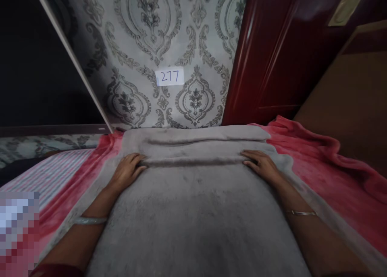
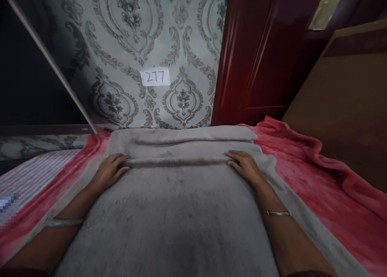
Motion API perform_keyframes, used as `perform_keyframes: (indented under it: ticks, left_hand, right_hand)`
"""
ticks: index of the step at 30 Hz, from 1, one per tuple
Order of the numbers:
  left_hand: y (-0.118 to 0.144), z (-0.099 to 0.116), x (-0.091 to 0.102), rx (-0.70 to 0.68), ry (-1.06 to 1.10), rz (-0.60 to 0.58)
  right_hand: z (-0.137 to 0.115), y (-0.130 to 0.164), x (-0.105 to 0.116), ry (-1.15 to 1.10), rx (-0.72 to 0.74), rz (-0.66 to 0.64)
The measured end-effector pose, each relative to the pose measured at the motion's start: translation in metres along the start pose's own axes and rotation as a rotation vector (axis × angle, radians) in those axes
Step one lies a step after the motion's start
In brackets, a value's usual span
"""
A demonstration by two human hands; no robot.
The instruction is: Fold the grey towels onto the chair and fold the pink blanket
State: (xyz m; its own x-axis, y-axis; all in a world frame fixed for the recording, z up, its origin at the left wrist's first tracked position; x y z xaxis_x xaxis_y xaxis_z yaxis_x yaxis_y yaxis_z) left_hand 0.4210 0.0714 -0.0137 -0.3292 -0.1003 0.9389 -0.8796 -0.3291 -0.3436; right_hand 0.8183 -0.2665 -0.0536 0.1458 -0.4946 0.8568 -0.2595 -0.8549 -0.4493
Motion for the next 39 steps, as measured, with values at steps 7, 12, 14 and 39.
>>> perform_keyframes:
  ticks: [7, 12, 14, 39]
  left_hand:
    - [0.001, 0.014, -0.002, -0.082, -0.005, 0.016]
    - [-0.005, 0.009, 0.001, -0.026, 0.069, 0.044]
    - [-0.007, 0.009, -0.004, 0.003, 0.063, -0.004]
    - [0.016, 0.004, 0.08, 0.125, -0.129, 0.172]
  right_hand:
    - [-0.041, -0.012, -0.016, 0.035, 0.141, -0.017]
    - [-0.044, -0.014, -0.011, -0.012, 0.136, -0.002]
    - [-0.043, -0.014, -0.012, -0.039, 0.129, -0.041]
    - [-0.052, 0.026, 0.068, 0.201, -0.116, 0.132]
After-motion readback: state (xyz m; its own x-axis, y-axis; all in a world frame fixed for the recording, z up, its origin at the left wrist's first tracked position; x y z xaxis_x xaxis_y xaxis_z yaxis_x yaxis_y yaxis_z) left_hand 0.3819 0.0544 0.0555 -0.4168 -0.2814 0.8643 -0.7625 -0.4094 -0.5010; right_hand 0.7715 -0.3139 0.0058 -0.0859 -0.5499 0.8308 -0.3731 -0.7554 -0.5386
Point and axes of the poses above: each hand's wrist, its own y-axis away from the middle knuckle, its own x-axis out of the back of the hand, z = x × y, the point moved 8 cm from there along -y, towards the middle knuckle, and after that the axes turned 10 degrees about -z, right-handed, at the moved point
